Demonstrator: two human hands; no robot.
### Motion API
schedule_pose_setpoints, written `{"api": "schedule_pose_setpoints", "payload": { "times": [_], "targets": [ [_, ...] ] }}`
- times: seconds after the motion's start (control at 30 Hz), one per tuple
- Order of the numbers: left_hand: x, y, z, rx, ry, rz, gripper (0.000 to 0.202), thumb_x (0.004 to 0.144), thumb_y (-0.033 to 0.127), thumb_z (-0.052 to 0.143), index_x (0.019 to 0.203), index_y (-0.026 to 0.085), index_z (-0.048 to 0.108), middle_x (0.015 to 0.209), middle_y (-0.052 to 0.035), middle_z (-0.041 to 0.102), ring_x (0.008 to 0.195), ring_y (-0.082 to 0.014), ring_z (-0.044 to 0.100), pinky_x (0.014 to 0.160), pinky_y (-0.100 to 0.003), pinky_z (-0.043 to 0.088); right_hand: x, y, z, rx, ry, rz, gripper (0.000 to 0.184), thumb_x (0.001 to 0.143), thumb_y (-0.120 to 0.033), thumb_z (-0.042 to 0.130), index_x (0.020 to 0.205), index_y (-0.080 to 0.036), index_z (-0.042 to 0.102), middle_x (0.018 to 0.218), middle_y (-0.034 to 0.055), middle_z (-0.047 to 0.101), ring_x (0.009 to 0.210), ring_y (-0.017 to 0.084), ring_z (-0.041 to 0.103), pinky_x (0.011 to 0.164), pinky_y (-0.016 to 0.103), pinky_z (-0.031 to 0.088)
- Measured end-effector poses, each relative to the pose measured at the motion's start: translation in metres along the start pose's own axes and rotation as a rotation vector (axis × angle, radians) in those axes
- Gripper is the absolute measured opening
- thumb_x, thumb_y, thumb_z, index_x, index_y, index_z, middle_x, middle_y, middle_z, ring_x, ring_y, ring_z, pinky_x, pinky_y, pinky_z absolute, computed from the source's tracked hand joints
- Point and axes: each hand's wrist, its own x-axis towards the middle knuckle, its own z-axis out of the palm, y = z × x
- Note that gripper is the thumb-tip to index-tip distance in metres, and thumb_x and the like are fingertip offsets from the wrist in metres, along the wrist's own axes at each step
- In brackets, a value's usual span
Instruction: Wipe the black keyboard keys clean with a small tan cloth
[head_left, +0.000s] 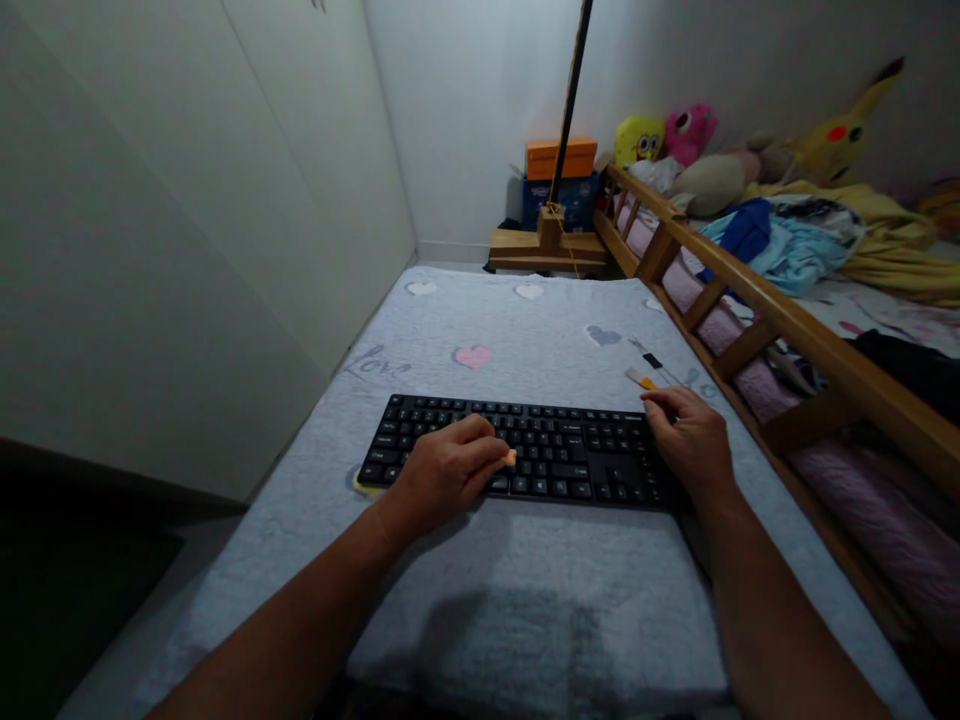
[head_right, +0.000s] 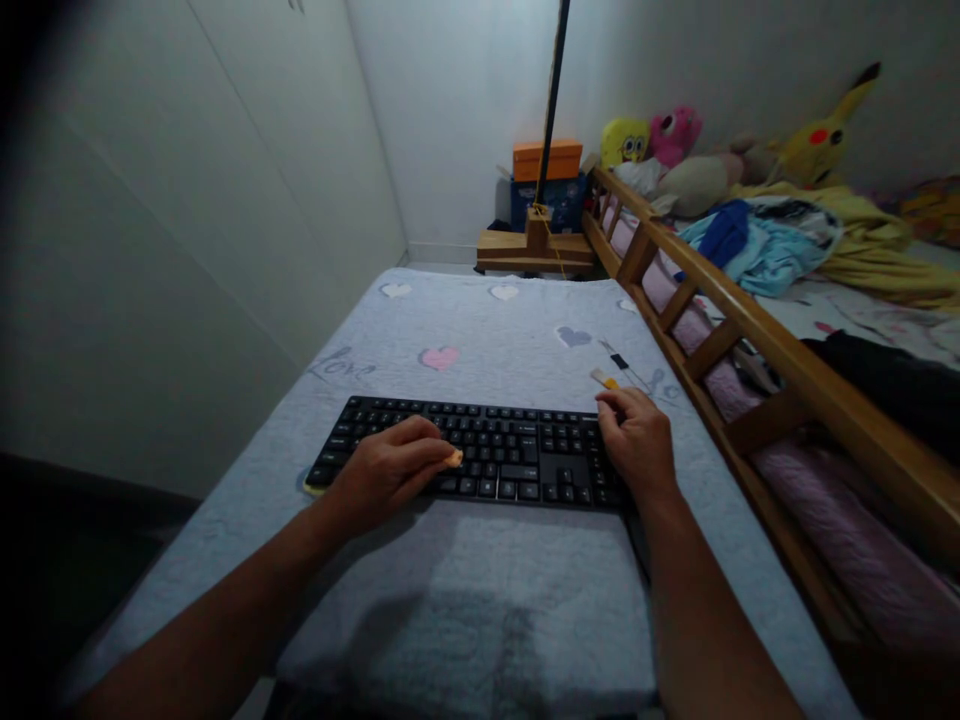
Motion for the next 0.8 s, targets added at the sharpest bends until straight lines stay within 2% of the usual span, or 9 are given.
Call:
{"api": "schedule_pose_setpoints", "payload": {
  "times": [0.23,0.4,0.57,0.8],
  "targets": [
    [0.000,-0.002,0.004,0.000,-0.051,-0.002,0.019,0.098,0.026,0.055,0.097,0.019,0.072,0.088,-0.0033,0.065,0.078,-0.0132,0.063,0.070,-0.024,0.051,0.001,0.004,-0.003,-0.003,0.008,0.033,0.017,0.084,-0.030,0.055,0.081,-0.022,0.070,0.087,0.0065,0.072,0.082,0.023,0.067,0.082,0.037,0.051],
    [0.001,0.000,0.009,0.030,-0.019,0.024,0.020,0.099,0.028,0.055,0.095,0.018,0.072,0.088,-0.0037,0.066,0.079,-0.0136,0.063,0.070,-0.025,0.050,0.003,0.009,-0.007,-0.025,-0.023,0.044,0.017,0.083,-0.032,0.055,0.081,-0.022,0.070,0.087,0.0067,0.071,0.080,0.022,0.066,0.080,0.037,0.051],
    [0.003,-0.001,0.013,0.152,0.034,0.083,0.024,0.099,0.034,0.055,0.092,0.020,0.073,0.084,-0.0032,0.066,0.076,-0.0146,0.059,0.069,-0.027,0.048,0.003,0.015,-0.005,-0.033,-0.067,0.025,0.018,0.083,-0.033,0.057,0.081,-0.021,0.070,0.088,0.0079,0.071,0.081,0.023,0.066,0.081,0.038,0.051],
    [0.005,0.003,0.013,0.220,-0.018,0.098,0.021,0.099,0.029,0.054,0.091,0.019,0.072,0.085,-0.0036,0.068,0.075,-0.0160,0.056,0.070,-0.030,0.047,0.003,0.024,-0.003,-0.068,-0.091,0.032,0.021,0.083,-0.034,0.055,0.083,-0.020,0.071,0.091,0.0095,0.072,0.084,0.024,0.067,0.082,0.039,0.051]
  ]
}}
